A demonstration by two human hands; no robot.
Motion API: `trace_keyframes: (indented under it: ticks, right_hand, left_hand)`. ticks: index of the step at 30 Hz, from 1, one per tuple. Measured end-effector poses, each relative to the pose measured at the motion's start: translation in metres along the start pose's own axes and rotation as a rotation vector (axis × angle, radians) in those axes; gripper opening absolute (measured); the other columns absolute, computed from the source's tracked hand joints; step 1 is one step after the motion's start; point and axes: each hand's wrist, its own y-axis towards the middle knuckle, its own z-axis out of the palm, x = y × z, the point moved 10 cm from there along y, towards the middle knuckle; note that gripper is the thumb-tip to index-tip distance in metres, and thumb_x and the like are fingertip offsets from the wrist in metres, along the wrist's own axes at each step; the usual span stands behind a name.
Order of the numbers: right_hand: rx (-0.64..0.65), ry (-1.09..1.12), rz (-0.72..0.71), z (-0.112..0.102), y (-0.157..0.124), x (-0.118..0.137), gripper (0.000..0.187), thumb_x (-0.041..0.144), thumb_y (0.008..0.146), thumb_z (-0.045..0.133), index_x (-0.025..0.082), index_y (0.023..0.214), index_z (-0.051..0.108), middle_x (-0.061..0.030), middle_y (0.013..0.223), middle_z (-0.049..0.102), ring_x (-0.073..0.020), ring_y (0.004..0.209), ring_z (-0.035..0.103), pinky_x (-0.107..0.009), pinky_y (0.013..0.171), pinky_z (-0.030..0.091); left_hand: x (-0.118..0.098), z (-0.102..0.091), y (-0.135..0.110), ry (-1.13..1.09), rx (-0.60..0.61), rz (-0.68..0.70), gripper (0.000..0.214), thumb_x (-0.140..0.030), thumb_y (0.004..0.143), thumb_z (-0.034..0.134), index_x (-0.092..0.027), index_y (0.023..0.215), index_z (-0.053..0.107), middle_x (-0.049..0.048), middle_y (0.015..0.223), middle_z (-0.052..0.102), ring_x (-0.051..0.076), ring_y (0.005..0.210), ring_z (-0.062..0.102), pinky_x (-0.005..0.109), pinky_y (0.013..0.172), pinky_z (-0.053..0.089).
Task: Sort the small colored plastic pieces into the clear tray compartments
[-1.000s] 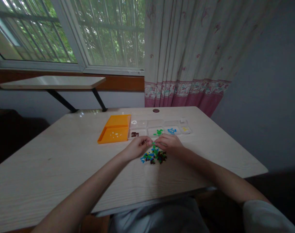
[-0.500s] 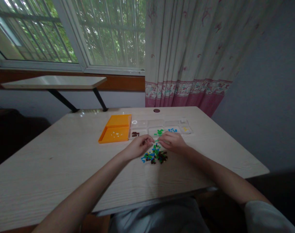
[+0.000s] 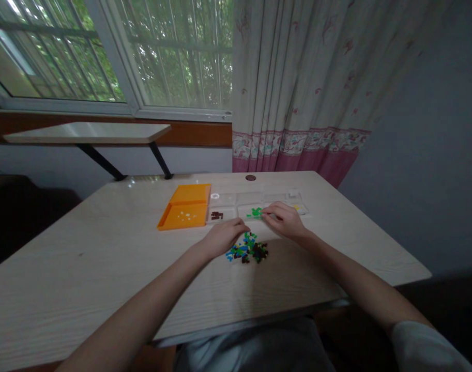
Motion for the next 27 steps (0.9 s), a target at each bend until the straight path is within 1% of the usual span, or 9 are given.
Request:
trace_keyframes:
  ticks: [3, 7, 11, 14, 21, 24, 27]
  right_hand:
    - [-0.015, 0.021, -0.018, -0.003, -0.001, 0.001, 0.015, 0.027, 0.082, 0.053, 0.018, 0.082, 0.066, -0.0044, 0.076, 0.065, -0.0126, 0.071, 0.059, -0.023, 0.065, 0.047]
    - [-0.053, 0.057, -0.021, -0.008, -0.002, 0.002, 0.016, 0.027, 0.082, 0.053, 0.019, 0.081, 0.066, -0.0043, 0.074, 0.065, -0.0123, 0.068, 0.059, -0.023, 0.064, 0.048]
    - [-0.109, 0.086, -0.042, -0.014, -0.002, 0.006, 0.013, 0.024, 0.081, 0.054, 0.019, 0.081, 0.066, -0.0043, 0.074, 0.066, -0.0122, 0.067, 0.059, -0.024, 0.063, 0.048]
    - [-0.123, 0.086, -0.036, -0.016, -0.002, 0.006, 0.013, 0.025, 0.081, 0.054, 0.019, 0.082, 0.066, -0.0043, 0.074, 0.066, -0.0125, 0.067, 0.059, -0.024, 0.063, 0.048]
    - [-0.054, 0.035, 0.080, -0.008, -0.003, -0.010, 0.016, 0.028, 0.081, 0.053, 0.018, 0.078, 0.065, -0.0036, 0.070, 0.064, -0.0111, 0.060, 0.055, -0.022, 0.057, 0.043]
    - [0.011, 0.003, 0.141, 0.003, -0.002, -0.023, 0.017, 0.028, 0.081, 0.053, 0.018, 0.078, 0.065, -0.0032, 0.070, 0.063, -0.0117, 0.062, 0.055, -0.022, 0.059, 0.042]
    - [0.101, -0.062, 0.204, 0.018, -0.002, -0.039, 0.018, 0.030, 0.082, 0.052, 0.018, 0.080, 0.065, -0.0025, 0.070, 0.063, -0.0125, 0.064, 0.056, -0.022, 0.061, 0.040]
  left_hand:
    - [0.005, -0.003, -0.004, -0.034, -0.005, -0.018, 0.025, -0.015, 0.085, 0.039, -0.020, 0.101, 0.058, 0.0051, 0.099, 0.057, 0.016, 0.089, 0.056, 0.025, 0.077, 0.043]
    - [0.008, -0.007, -0.008, -0.062, -0.005, -0.021, 0.020, -0.020, 0.085, 0.042, -0.018, 0.095, 0.059, 0.0055, 0.095, 0.058, 0.016, 0.087, 0.056, 0.025, 0.077, 0.043]
    - [0.008, -0.008, -0.010, -0.076, 0.018, -0.016, 0.021, -0.023, 0.085, 0.042, -0.018, 0.092, 0.061, 0.0058, 0.093, 0.059, 0.015, 0.087, 0.056, 0.025, 0.077, 0.043]
    - [0.007, -0.009, -0.011, -0.070, 0.027, -0.008, 0.023, -0.024, 0.086, 0.041, -0.019, 0.093, 0.062, 0.0057, 0.093, 0.059, 0.015, 0.086, 0.056, 0.024, 0.076, 0.043]
    - [0.010, -0.009, -0.013, 0.002, 0.040, -0.021, 0.025, -0.024, 0.086, 0.040, -0.020, 0.097, 0.062, 0.0054, 0.094, 0.060, 0.015, 0.087, 0.057, 0.025, 0.077, 0.043]
    - [0.011, -0.010, -0.014, 0.031, 0.046, -0.029, 0.025, -0.025, 0.086, 0.040, -0.020, 0.098, 0.061, 0.0056, 0.095, 0.060, 0.017, 0.088, 0.057, 0.026, 0.077, 0.044]
    - [0.012, -0.010, -0.014, 0.044, 0.051, -0.029, 0.025, -0.025, 0.085, 0.040, -0.020, 0.098, 0.062, 0.0065, 0.095, 0.060, 0.017, 0.088, 0.057, 0.027, 0.077, 0.044]
